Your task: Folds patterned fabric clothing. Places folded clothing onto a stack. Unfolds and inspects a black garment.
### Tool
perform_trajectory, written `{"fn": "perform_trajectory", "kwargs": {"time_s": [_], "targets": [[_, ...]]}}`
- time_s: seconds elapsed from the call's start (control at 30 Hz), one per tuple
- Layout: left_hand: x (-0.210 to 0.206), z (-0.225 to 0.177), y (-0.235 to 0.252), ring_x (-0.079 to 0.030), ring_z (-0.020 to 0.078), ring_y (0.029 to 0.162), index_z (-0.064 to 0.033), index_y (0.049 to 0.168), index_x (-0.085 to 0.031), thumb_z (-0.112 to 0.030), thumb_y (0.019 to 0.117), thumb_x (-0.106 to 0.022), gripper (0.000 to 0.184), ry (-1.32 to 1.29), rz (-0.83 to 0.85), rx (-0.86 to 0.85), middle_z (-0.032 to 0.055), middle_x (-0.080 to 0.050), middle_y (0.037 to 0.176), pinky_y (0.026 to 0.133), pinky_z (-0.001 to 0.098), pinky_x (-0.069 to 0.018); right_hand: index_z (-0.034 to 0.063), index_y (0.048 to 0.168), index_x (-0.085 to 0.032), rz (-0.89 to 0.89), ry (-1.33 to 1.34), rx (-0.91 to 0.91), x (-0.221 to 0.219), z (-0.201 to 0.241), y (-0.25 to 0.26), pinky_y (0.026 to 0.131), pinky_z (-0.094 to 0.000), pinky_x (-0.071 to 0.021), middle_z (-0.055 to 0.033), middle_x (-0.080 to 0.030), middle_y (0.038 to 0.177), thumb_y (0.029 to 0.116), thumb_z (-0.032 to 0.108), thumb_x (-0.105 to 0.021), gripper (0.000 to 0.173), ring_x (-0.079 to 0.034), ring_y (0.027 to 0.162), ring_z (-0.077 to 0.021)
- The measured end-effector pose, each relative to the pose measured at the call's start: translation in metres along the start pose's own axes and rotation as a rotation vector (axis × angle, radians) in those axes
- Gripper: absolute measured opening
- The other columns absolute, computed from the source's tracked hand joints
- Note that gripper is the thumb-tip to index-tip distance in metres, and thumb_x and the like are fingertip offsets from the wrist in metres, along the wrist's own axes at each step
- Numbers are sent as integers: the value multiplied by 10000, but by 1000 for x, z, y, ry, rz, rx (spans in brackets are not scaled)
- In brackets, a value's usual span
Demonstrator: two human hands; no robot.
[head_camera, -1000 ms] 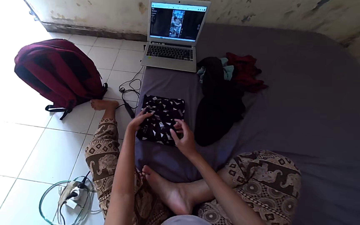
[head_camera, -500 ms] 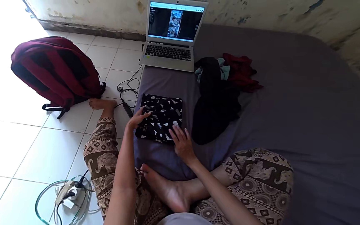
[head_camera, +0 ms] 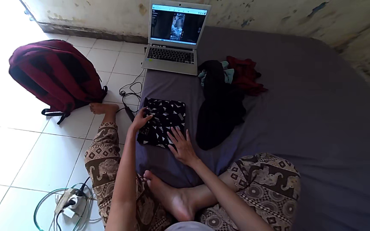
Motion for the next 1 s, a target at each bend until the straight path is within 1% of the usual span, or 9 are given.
{"fn": "perform_trajectory", "kwargs": {"time_s": [0.13,0.27,0.37,0.57,0.67,0.73,0.83,0.9,1.0], "targets": [[-4,-46,-25,-421,515,1386,72,1542,-329,-314,933,-757,839,442,-280,-44,345,-433,1494,1109,664,-345,-10,1368,-635,-161,121,-80,22,7,18,1122,-802,-182,-210,-564,1474,1050,355,-354,559,-448,1413,-497],[-48,-56,-32,-220,461,1535,-36,1522,-470,-285,1039,-580,554,648,-412,-258,232,-337,1628,1168,762,-83,-6,1425,-586,-206,56,-217,23,-1,58,1147,-793,-124,-244,-479,1540,1061,309,-392,519,-346,1462,-534],[-75,-20,-31,-117,508,1543,-133,1572,-425,-360,1063,-451,558,797,-392,-199,237,-188,1681,1158,769,-17,103,1517,-516,-84,-44,-255,-4,-21,73,1162,-786,-57,-222,-368,1620,1064,417,-388,566,-237,1507,-539],[-77,-7,-35,-210,564,1498,-162,1553,-466,-401,1052,-454,554,810,-450,-197,222,-243,1669,1113,812,-90,205,1567,-454,119,-67,-332,-22,-50,74,1172,-760,2,-177,-296,1666,1069,480,-395,572,-135,1541,-519],[-66,-12,-41,-279,540,1485,-25,1504,-496,-359,1036,-520,576,631,-491,-261,256,-326,1624,1144,773,-127,175,1576,-433,163,32,-333,-16,-56,80,1176,-743,51,-160,-277,1677,1075,485,-388,590,-97,1558,-488],[-49,-14,-56,-383,502,1444,78,1440,-512,-254,1036,-550,524,443,-534,-284,311,-412,1550,1182,677,-242,112,1563,-441,137,200,-345,-5,-61,81,1198,-717,64,-149,-310,1666,1089,428,-397,572,-113,1568,-449],[-22,-9,-85,-537,495,1285,114,1347,-566,-171,1006,-576,444,326,-677,-192,334,-563,1376,1050,616,-418,-49,1468,-511,-154,532,-374,18,-75,73,1258,-608,-116,-228,-451,1566,1079,202,-405,475,-306,1516,-431],[-13,0,-93,-542,492,1262,95,1343,-576,-213,1016,-588,450,304,-666,-62,326,-588,1331,1033,630,-407,-122,1456,-470,-297,737,-456,28,-81,56,1254,-455,-247,-295,-415,1560,1084,106,-365,449,-355,1498,-384],[-7,2,-85,-533,481,1278,76,1335,-592,-315,1027,-589,498,326,-597,53,301,-605,1330,1042,631,-384,-133,1481,-421,-358,871,-554,32,-80,26,1248,-394,-249,-288,-373,1588,1089,100,-314,468,-341,1513,-323]]}}
Point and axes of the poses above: each hand's wrist, its own y-axis towards the middle knuckle, its own x-axis out of the back of the hand, z = x × y, the point moved 8 cm from there along y, towards the middle knuckle
